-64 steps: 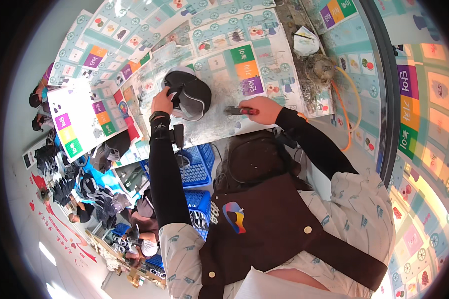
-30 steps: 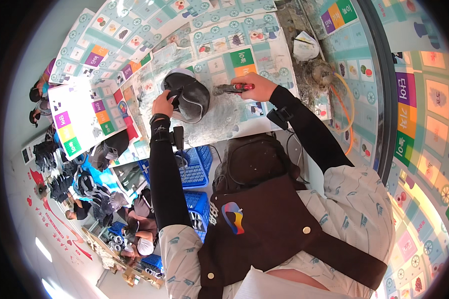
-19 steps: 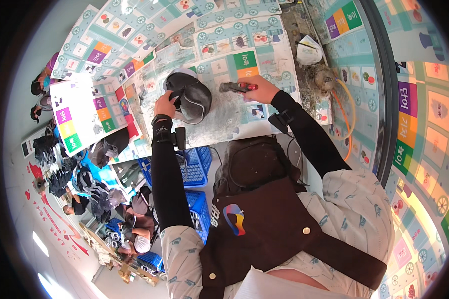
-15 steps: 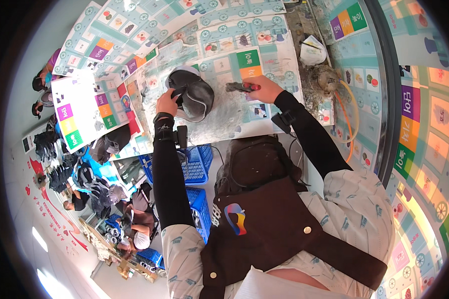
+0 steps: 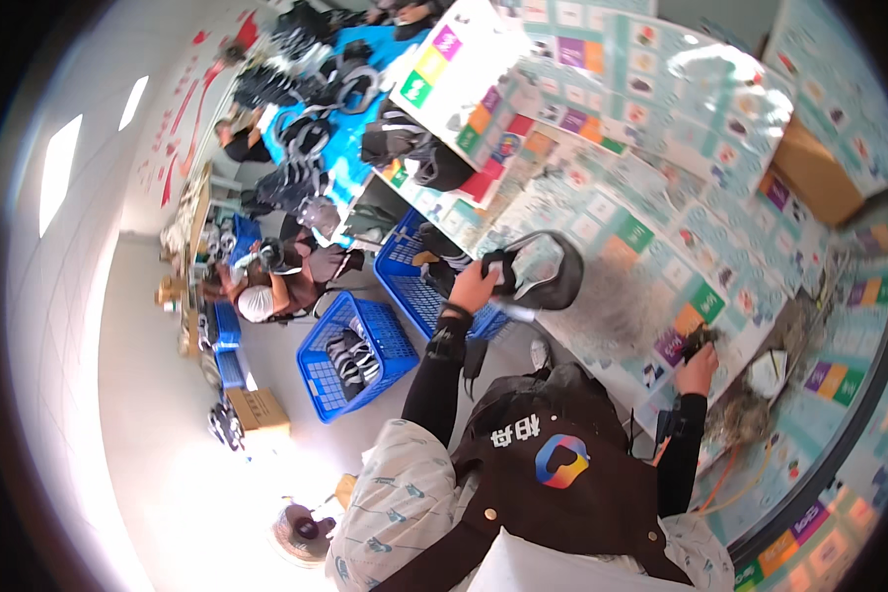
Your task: Applying glue to the interior and edges of shoe components using a specialized glue dispenser.
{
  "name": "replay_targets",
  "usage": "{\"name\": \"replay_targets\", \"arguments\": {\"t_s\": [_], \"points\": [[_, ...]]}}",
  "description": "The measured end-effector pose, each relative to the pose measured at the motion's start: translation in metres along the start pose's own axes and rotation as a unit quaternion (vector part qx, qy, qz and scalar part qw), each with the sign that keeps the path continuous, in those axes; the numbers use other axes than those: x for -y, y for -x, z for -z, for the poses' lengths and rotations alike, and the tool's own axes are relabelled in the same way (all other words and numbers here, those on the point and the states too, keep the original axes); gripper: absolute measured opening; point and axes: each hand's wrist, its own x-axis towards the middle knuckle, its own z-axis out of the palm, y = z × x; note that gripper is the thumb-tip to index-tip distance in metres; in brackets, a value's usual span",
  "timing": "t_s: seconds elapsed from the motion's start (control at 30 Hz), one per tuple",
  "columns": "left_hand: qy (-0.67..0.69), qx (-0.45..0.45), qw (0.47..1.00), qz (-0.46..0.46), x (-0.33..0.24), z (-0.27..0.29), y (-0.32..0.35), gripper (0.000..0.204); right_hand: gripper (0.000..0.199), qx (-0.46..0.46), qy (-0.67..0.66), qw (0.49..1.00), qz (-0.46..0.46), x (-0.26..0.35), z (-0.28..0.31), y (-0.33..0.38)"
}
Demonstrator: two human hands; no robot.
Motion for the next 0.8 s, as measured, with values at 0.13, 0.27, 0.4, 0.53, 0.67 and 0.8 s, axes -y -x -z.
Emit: {"name": "replay_targets", "arguments": {"t_s": [0.13, 0.27, 0.4, 0.53, 0.67, 0.8], "points": [[0.458, -0.034, 0.85, 0.258, 0.106, 0.03, 0.057, 0.033, 0.063, -0.003, 0.019, 0.997, 0.076, 0.048, 0.013, -0.017], [0.567, -0.137, 0.756, 0.297, 0.201, 0.042, 0.087, 0.032, 0.037, 0.023, 0.019, 0.984, 0.176, 0.098, 0.003, -0.038], [0.648, -0.23, 0.65, 0.325, 0.27, 0.036, 0.076, 0.031, 0.037, 0.053, -0.012, 0.975, 0.216, 0.166, -0.011, -0.04], [0.011, -0.228, 0.966, 0.12, 0.35, 0.031, 0.033, 0.033, 0.035, 0.068, 0.027, 0.97, 0.233, 0.239, -0.022, -0.02], [0.481, -0.296, 0.819, 0.103, 0.483, 0.044, -0.103, 0.037, 0.031, 0.091, 0.066, 0.958, 0.263, 0.298, -0.054, 0.004], [0.247, -0.305, 0.914, 0.104, 0.541, 0.13, -0.242, 0.028, 0.029, 0.091, 0.087, 0.955, 0.269, 0.342, -0.068, 0.03]]}}
